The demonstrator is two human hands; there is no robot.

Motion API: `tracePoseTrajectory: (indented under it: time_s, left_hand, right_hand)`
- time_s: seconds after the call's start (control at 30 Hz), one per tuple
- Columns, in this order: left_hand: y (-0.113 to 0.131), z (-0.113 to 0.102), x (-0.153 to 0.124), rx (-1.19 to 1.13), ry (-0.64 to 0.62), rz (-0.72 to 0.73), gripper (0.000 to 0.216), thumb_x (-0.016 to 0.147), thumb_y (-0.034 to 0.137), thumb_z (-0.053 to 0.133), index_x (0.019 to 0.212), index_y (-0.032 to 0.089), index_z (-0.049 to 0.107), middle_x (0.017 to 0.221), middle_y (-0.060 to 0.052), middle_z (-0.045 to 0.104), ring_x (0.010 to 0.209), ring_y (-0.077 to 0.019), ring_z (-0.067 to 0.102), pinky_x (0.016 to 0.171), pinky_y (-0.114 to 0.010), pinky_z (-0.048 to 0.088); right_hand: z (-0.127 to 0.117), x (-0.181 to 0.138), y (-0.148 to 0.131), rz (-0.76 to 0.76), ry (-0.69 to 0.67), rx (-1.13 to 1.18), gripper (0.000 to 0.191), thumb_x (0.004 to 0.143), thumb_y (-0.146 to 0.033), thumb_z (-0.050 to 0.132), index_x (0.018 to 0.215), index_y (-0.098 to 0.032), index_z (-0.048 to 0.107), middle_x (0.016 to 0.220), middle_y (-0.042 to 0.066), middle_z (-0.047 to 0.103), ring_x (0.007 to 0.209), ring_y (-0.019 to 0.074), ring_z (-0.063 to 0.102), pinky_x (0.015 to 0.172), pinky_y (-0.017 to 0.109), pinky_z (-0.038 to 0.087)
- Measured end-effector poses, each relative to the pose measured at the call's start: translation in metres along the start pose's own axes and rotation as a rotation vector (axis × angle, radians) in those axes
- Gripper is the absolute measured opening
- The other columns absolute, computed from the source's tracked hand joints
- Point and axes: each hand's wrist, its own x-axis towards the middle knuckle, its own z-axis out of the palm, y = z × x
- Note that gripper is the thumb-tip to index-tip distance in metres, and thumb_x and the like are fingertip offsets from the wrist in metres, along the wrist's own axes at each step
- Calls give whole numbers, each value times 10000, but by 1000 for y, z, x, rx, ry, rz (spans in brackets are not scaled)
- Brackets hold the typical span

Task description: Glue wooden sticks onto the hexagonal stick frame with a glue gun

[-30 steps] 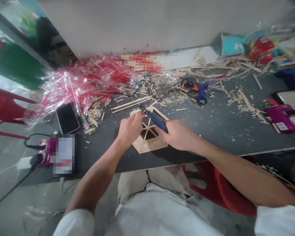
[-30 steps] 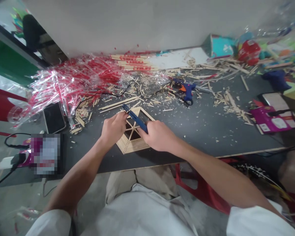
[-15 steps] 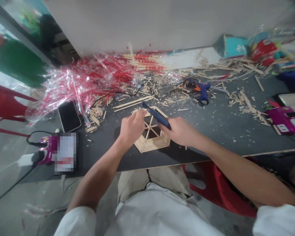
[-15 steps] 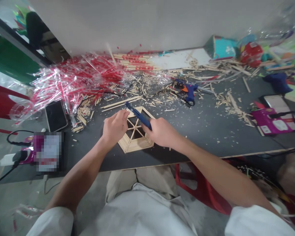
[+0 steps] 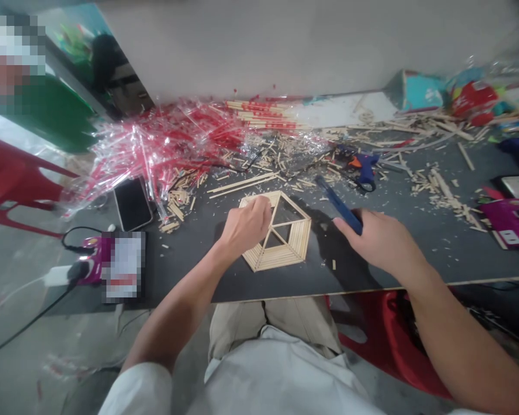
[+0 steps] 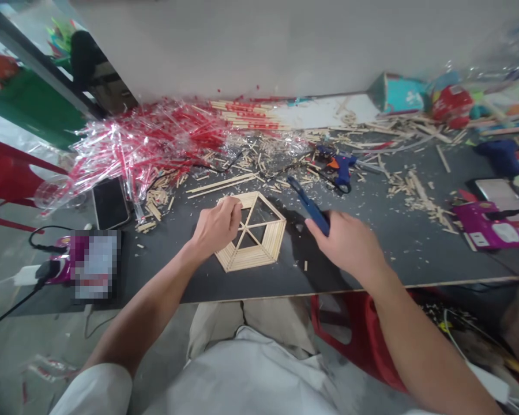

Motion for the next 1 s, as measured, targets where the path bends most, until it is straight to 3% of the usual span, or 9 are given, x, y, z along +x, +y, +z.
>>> tracePoseTrajectory:
  time_s: [0.1, 0.2, 0.33, 0.47, 0.6, 0.7, 0.87, 1.0]
  left_hand:
    - [-3, 0, 1, -35, 4, 27, 350, 1148, 349, 324, 1005, 189, 601, 919, -67, 768, 678, -147, 652, 557, -256, 316]
    - [-17, -4, 6, -28, 31, 28, 357, 1122, 417, 419, 914, 195, 605, 839, -56, 749, 629, -144, 617, 564, -268, 295]
    - [-47, -18, 19, -42, 258, -125, 335, 1077, 419, 507, 811, 218, 542, 656, 3, 621, 566, -133, 527, 580, -281, 285]
    - [-71, -31, 29, -79, 444, -175, 484, 1087, 499, 452, 682, 236, 423, 552, 27, 469, 504, -122, 413, 568, -299, 286]
    - [-85, -34, 48, -103, 449, -196, 449, 1120, 429, 383, 756, 240, 566, 633, -14, 602, 583, -146, 551, 603, -299, 376]
    - [-106, -37, 83, -49, 421, -220, 329, 1096, 354, 478, 836, 233, 640, 725, -24, 662, 656, -160, 579, 628, -293, 395]
    - [-154, -53, 180, 105, 290, -382, 70, 994, 192, 673, 1034, 197, 730, 813, 26, 647, 726, -122, 473, 770, -259, 441]
    - [-179, -51, 245, 204, 217, -444, 120, 1031, 191, 659, 932, 159, 719, 837, 28, 679, 686, -102, 343, 897, -295, 492]
  right_hand:
    - [13, 0, 24, 45, 154, -76, 519, 1013, -543, 466, 1193, -104, 676, 1069, 267, 725, 996, 439, 693, 777, 464, 499]
    - [19, -4, 40, 39, 221, -104, 605, 1019, -511, 488, 1356, -29, 632, 1216, 311, 698, 1181, 478, 645, 973, 510, 494]
    - [22, -11, 51, 27, 243, -62, 690, 1046, -515, 463, 1445, 38, 573, 1354, 343, 653, 1282, 469, 601, 1126, 477, 421]
    - [30, -14, 55, 25, 321, -22, 689, 1042, -532, 480, 1442, 22, 572, 1382, 346, 645, 1301, 459, 591, 1175, 467, 390]
    - [39, -15, 57, 30, 398, 36, 666, 1051, -542, 459, 1463, -28, 553, 1394, 338, 642, 1343, 442, 590, 1207, 467, 380]
    - [43, -15, 59, 27, 414, 65, 680, 1042, -551, 487, 1478, -34, 550, 1385, 343, 645, 1356, 453, 593, 1207, 490, 401]
    - [50, -13, 65, 29, 489, 53, 655, 1014, -567, 546, 1448, -79, 594, 1317, 288, 697, 1282, 432, 642, 1167, 513, 463]
    - [52, -13, 68, -3, 487, 35, 669, 1018, -562, 552, 1465, -65, 572, 1322, 276, 691, 1286, 416, 637, 1152, 543, 472]
